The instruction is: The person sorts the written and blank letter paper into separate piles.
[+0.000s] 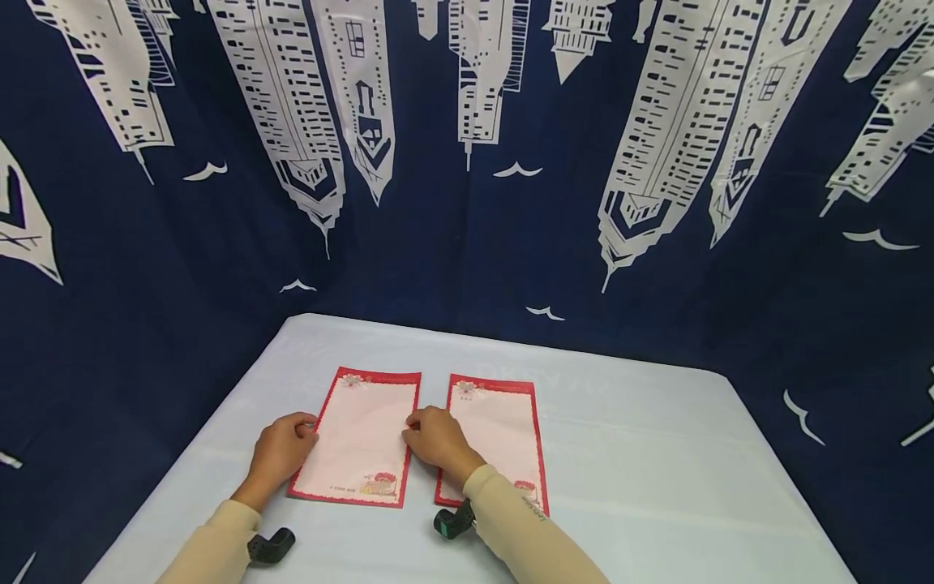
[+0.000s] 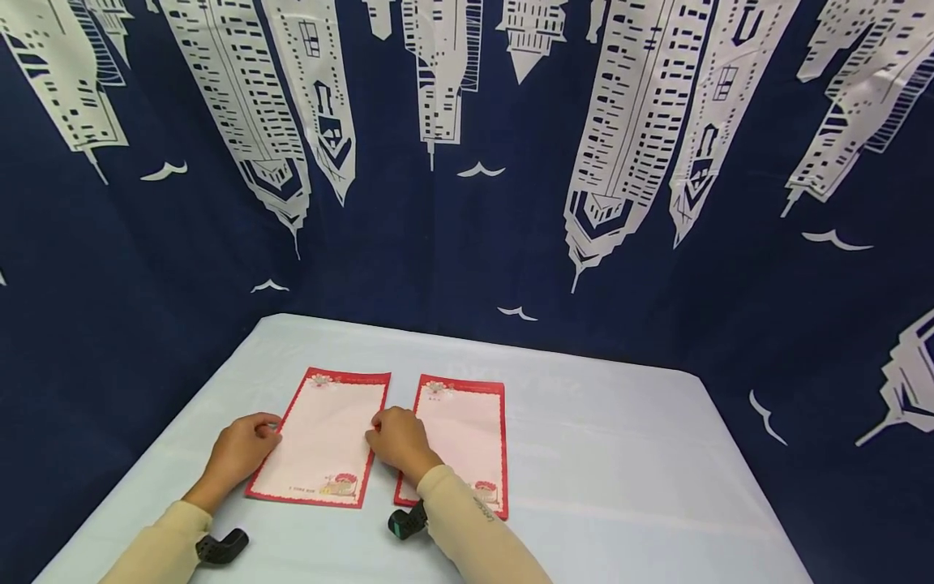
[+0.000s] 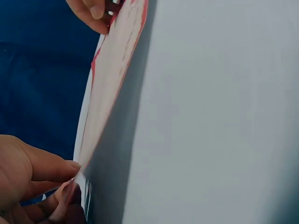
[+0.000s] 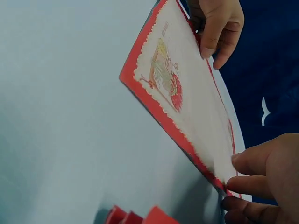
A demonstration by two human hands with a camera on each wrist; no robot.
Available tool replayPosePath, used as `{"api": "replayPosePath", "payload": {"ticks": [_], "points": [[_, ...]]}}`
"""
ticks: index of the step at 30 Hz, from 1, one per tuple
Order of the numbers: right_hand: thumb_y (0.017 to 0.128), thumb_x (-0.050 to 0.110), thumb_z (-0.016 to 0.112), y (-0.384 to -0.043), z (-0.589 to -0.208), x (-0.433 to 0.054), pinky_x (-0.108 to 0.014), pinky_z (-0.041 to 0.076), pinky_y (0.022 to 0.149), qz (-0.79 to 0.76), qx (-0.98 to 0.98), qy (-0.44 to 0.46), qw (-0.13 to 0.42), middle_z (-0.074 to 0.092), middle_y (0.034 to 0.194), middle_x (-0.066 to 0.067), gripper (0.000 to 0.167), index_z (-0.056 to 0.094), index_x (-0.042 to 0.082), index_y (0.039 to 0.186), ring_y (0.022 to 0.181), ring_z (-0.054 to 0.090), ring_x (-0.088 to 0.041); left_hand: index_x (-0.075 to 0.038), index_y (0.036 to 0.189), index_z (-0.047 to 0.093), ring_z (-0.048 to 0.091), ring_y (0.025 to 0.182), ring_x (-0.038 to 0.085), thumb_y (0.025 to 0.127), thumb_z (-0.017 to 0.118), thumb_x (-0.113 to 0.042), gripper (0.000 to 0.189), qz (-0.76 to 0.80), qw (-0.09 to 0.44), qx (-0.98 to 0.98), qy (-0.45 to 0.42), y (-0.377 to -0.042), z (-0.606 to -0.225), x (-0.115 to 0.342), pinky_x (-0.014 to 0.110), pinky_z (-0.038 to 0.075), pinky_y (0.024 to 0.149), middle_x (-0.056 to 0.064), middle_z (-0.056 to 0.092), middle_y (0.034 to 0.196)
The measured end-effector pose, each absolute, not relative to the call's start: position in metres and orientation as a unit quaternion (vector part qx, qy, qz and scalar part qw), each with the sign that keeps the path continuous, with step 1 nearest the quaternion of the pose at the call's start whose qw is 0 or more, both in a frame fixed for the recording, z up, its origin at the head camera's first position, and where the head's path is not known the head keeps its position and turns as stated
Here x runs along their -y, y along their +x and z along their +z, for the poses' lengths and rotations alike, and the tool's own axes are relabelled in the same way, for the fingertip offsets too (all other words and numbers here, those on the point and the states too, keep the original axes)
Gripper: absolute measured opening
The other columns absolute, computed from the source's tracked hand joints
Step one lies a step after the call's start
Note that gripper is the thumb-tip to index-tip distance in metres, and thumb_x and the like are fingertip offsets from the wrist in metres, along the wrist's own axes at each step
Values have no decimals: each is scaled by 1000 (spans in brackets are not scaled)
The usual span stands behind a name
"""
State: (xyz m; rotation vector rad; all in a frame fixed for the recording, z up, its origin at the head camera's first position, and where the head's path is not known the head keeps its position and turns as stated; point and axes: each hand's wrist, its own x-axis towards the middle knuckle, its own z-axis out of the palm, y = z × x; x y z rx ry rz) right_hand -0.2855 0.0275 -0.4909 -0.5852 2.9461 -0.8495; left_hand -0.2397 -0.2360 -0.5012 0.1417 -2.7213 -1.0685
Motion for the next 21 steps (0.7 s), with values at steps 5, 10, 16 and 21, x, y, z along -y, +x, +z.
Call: {"api": "replayPosePath", "payload": {"ticks": [5,10,16,21], "points": [[92,22,73,-285,-488,-33,-35,51,82,-257,-946,-196,8,63,92,-4,21,79,6,104,87,58,-17,8,110,69,50,65,21,86,70,-4,27,-333,116,935,43,-243,-499,230,33,40,56,5,56,75],[94,20,71,-285,-484,-54,-38,53,88,-321,-929,-184,-3,68,102,-5,23,77,4,110,95,62,-18,5,111,70,52,66,21,90,70,-11,27,-332,125,934,29,-250,-496,220,34,42,58,5,59,76],[95,20,69,-285,-477,-104,-39,54,83,-345,-924,-161,-39,71,104,-7,26,75,2,113,87,62,-17,4,115,70,50,65,19,93,68,-16,30,-359,105,927,16,-261,-493,193,33,42,58,4,58,77],[95,17,69,-283,-477,-150,-40,55,78,-337,-931,-123,-74,72,100,-8,22,75,2,110,85,65,-18,2,116,71,57,71,16,94,68,-16,28,-405,77,911,-29,-266,-490,163,33,49,65,2,65,84]]}}
